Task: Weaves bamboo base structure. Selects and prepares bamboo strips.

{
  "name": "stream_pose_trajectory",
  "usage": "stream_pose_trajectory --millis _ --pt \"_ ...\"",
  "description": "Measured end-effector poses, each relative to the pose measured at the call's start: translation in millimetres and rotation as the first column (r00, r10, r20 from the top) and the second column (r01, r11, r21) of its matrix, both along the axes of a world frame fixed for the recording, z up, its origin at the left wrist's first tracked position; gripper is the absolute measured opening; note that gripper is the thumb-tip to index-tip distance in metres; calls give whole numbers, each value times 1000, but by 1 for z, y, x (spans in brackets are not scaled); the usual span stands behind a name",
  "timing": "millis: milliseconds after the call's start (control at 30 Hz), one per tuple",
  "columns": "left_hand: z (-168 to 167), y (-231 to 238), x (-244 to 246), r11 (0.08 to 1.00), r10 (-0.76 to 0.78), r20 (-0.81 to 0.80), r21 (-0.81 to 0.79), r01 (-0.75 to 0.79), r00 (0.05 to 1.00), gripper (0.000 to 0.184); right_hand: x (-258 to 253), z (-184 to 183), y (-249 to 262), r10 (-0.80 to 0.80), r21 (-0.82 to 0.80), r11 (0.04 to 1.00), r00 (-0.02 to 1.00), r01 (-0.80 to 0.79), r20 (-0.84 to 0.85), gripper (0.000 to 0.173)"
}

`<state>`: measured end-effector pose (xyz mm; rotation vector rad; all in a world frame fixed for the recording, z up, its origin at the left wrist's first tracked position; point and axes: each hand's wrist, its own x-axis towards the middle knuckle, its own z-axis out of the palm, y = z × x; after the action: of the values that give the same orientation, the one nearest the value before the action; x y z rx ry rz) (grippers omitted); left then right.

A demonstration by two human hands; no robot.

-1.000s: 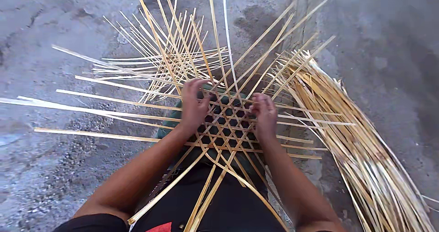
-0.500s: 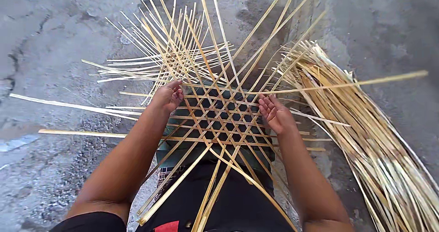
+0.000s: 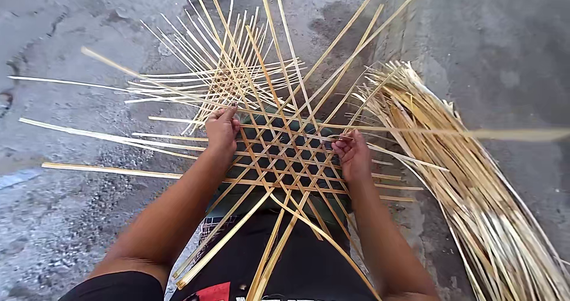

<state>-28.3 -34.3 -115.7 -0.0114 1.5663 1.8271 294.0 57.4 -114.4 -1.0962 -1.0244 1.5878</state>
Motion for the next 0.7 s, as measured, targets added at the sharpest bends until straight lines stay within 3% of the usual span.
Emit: stream_pose_trajectory --millis 100,167,233,300,333,400,433,467,500,533,633,700 --pt "10 -3 6 999 22 -120 50 -16 993 27 2 -1 -15 -7 181 984 999 -1 48 32" --pt "17 -7 11 993 -37 -231 102 62 972 24 5 3 -23 -54 168 985 998 47 41 44" --pt "23 -10 21 972 -180 -401 69 226 898 59 4 5 -25 -220 29 975 975 221 -31 47" --pt "29 -13 39 913 -363 -627 -91 398 689 81 2 5 -20 -436 -206 885 898 417 -57 34" --pt "31 -16 50 854 -459 -734 -209 477 500 81 2 3 -16 -492 -317 832 869 456 -41 24" --pt "28 -20 74 684 -576 -817 -478 551 6 79 5 1 -6 -454 -459 788 891 410 16 17" --pt "20 -20 84 595 -592 -776 -602 532 -217 80 7 2 -1 -391 -484 799 920 357 34 19" --pt "10 -21 91 512 -601 -705 -701 497 -376 77 9 5 3 -316 -480 825 947 300 48 23" --pt "3 -21 95 444 -612 -633 -771 457 -474 73 13 9 5 -233 -451 862 971 233 56 28" --pt "0 -20 95 404 -622 -593 -802 440 -511 71 17 14 7 -170 -406 896 983 181 64 31" --pt "0 -18 93 362 -652 -552 -829 425 -521 70 24 25 8 -72 -268 960 996 82 45 28" --pt "0 -18 93 370 -653 -554 -828 422 -516 71 17 24 3 -147 -194 969 989 151 34 22"
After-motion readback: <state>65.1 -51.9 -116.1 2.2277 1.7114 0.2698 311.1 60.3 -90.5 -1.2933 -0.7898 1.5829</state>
